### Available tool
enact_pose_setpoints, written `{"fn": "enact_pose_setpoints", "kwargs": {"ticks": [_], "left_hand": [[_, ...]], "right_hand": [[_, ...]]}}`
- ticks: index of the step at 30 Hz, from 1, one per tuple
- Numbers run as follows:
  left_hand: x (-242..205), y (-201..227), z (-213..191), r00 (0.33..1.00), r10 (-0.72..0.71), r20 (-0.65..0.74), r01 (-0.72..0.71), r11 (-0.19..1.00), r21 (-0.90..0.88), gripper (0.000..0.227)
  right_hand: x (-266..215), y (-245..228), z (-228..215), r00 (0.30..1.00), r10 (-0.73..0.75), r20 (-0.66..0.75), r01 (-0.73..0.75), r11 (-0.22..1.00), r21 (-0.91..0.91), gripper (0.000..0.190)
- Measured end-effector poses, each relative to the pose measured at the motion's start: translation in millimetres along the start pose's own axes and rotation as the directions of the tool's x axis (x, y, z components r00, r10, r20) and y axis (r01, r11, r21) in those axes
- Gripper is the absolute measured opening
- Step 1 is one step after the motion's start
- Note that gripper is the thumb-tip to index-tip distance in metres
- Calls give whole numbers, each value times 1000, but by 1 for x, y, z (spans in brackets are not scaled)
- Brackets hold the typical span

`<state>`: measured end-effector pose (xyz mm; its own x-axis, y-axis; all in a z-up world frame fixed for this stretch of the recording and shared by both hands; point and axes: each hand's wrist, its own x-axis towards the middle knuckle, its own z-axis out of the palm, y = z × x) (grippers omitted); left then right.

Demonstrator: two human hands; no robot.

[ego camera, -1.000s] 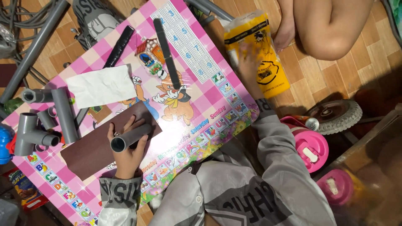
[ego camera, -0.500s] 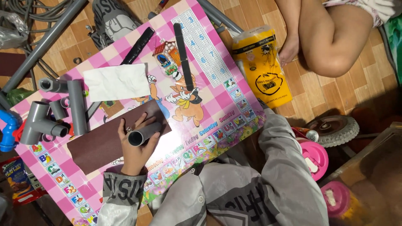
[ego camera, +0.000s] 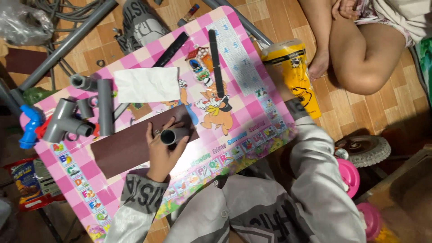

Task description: Preparing and assembling PVC pipes by sanding, marking, cutting, and applying adhesive.

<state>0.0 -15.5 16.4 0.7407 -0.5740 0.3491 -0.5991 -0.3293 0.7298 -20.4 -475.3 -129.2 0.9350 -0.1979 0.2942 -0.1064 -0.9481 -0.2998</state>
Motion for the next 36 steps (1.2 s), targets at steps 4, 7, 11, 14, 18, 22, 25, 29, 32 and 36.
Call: {"fn": "enact_pose_setpoints", "kwargs": {"ticks": [4,7,11,14,18,22,25,29,32,36], "left_hand": [[2,4,-5,997,-72,39,66,988,142,21],[2,7,-10,997,-50,51,41,987,155,28],[-7,-8,-4,1000,-3,22,0,993,116,33],[-13,-20,1,997,58,-44,-53,993,105,32],[-11,-19,-3,994,85,-63,-78,991,110,31],[-8,-15,-11,994,79,-73,-70,991,111,35],[-8,-14,-11,995,86,-60,-77,988,131,44],[-8,-20,-14,993,111,-35,-102,975,196,50],[-3,-22,-23,996,73,45,-83,949,303,62],[-3,-25,-27,977,-92,193,16,932,361,66]], "right_hand": [[27,-47,-40,998,-47,46,42,994,96,20],[47,-135,-114,996,80,-50,-39,830,557,7],[55,-286,-182,821,-249,513,-15,890,455,80],[40,-351,-185,630,-437,642,127,874,469,71],[26,-362,-149,535,-748,392,668,659,346,32],[33,-362,-147,499,-735,460,615,674,410,28],[34,-365,-145,525,-730,438,590,683,431,25],[30,-368,-138,530,-733,427,606,680,413,22],[28,-365,-134,556,-731,396,699,669,254,25],[26,-351,-142,577,-673,463,685,707,173,28]]}}
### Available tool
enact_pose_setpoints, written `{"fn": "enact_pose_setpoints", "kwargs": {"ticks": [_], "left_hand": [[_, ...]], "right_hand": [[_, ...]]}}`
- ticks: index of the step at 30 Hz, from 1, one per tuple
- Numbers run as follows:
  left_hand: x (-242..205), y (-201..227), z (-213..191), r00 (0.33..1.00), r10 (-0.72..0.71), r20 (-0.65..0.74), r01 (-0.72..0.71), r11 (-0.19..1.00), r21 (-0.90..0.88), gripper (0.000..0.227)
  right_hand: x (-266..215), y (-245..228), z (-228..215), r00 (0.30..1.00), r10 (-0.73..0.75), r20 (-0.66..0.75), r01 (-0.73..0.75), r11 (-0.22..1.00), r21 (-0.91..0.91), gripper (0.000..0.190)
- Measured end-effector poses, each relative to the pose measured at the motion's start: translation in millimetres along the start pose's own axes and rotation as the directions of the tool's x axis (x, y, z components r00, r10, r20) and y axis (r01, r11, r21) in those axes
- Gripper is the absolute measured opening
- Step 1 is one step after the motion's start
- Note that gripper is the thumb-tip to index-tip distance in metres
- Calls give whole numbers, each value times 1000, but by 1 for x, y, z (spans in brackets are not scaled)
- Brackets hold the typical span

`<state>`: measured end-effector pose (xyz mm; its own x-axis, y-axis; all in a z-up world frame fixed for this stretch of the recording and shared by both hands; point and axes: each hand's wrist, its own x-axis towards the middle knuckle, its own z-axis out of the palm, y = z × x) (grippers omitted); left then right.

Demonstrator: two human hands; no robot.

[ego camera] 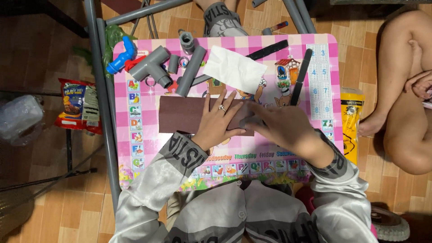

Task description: Preparing and assembling PVC pipes by sanding, marking, cutting, and applying adhesive.

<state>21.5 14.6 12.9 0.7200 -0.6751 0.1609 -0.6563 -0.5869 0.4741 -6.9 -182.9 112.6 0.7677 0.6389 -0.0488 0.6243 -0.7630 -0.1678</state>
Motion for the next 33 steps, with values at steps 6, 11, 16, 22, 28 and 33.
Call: {"fn": "enact_pose_setpoints", "kwargs": {"ticks": [6,11,16,22,28,33], "left_hand": [[1,1,-2,999,-3,36,3,1000,14,68],[1,-2,1,999,0,35,0,1000,14,69],[0,-3,5,999,-2,38,1,1000,12,71],[0,-5,8,999,-2,44,2,1000,-5,72],[-2,-2,12,1000,-4,17,3,1000,25,69],[-15,20,17,992,-16,-127,24,998,61,73]], "right_hand": [[12,-4,4,983,59,-173,-45,995,85,15],[19,-6,4,972,47,-230,-7,985,170,16],[16,-1,-12,986,168,8,-163,942,295,21],[17,12,-5,980,184,80,-201,913,355,25],[8,26,-26,958,283,-50,-224,844,488,29],[-31,49,-6,779,586,-225,-199,570,797,48]]}}
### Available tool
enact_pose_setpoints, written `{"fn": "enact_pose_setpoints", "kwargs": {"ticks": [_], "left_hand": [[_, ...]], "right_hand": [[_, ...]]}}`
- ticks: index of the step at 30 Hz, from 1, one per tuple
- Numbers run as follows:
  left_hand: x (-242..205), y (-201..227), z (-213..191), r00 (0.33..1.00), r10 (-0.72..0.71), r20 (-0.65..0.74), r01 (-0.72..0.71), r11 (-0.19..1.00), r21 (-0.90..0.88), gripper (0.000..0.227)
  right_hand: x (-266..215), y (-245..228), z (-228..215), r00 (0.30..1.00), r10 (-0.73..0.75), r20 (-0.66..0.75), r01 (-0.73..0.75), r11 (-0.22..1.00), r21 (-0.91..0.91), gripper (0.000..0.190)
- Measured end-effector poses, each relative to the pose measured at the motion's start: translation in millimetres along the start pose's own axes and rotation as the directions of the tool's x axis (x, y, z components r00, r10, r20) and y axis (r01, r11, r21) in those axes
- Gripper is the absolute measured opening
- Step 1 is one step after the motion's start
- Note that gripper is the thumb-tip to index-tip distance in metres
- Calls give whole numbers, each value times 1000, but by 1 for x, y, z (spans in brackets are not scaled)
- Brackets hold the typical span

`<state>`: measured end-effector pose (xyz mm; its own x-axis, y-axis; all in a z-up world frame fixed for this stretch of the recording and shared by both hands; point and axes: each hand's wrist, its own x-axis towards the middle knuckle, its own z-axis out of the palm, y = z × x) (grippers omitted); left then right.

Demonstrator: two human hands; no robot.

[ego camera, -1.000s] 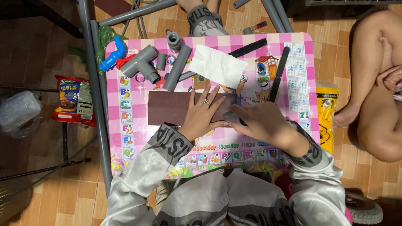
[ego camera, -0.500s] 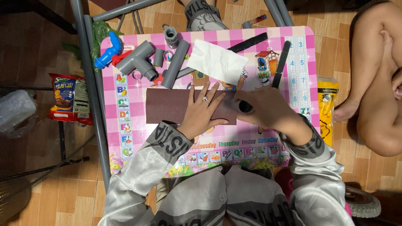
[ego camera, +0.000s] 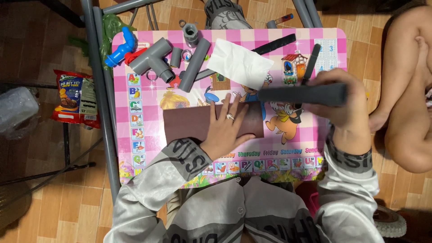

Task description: Preparing and assembling PVC pipes by sanding, marking, cutting, and applying adhesive.

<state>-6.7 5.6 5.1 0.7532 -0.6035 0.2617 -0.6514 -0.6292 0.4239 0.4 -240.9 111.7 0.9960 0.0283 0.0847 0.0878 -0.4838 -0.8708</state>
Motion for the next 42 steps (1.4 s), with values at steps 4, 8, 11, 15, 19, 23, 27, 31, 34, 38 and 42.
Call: {"fn": "enact_pose_setpoints", "kwargs": {"ticks": [4,8,11,15,19,23,27,31,34,38,42], "left_hand": [[-1,-3,7,999,-2,37,1,1000,21,70],[2,-14,11,997,7,79,-10,999,36,67],[3,-16,9,996,19,92,-22,999,32,67],[4,-16,5,994,15,113,-17,1000,17,65],[3,-18,8,992,18,121,-21,999,24,66],[4,-17,8,991,16,131,-17,1000,7,65],[4,-18,8,992,22,127,-23,1000,7,66],[3,-19,8,992,25,124,-26,1000,2,66],[4,-19,9,993,35,112,-37,999,14,66],[4,-19,8,993,32,117,-33,999,6,66],[4,-19,9,992,25,121,-27,1000,13,67]], "right_hand": [[-10,41,31,1000,11,-5,-8,946,323,41],[-6,59,57,996,-63,60,49,977,206,31],[-1,47,60,988,-79,131,75,997,34,29],[-2,55,70,955,124,269,-129,992,-1,30],[1,80,66,980,80,185,-127,958,256,20],[9,66,62,864,436,251,-481,570,666,21],[12,80,62,848,416,330,-511,475,716,28],[4,89,69,916,381,130,-381,716,586,12],[4,74,65,980,-133,150,125,990,67,29],[13,27,65,833,-439,335,491,867,-82,21],[18,43,64,806,-496,322,587,739,-332,21]]}}
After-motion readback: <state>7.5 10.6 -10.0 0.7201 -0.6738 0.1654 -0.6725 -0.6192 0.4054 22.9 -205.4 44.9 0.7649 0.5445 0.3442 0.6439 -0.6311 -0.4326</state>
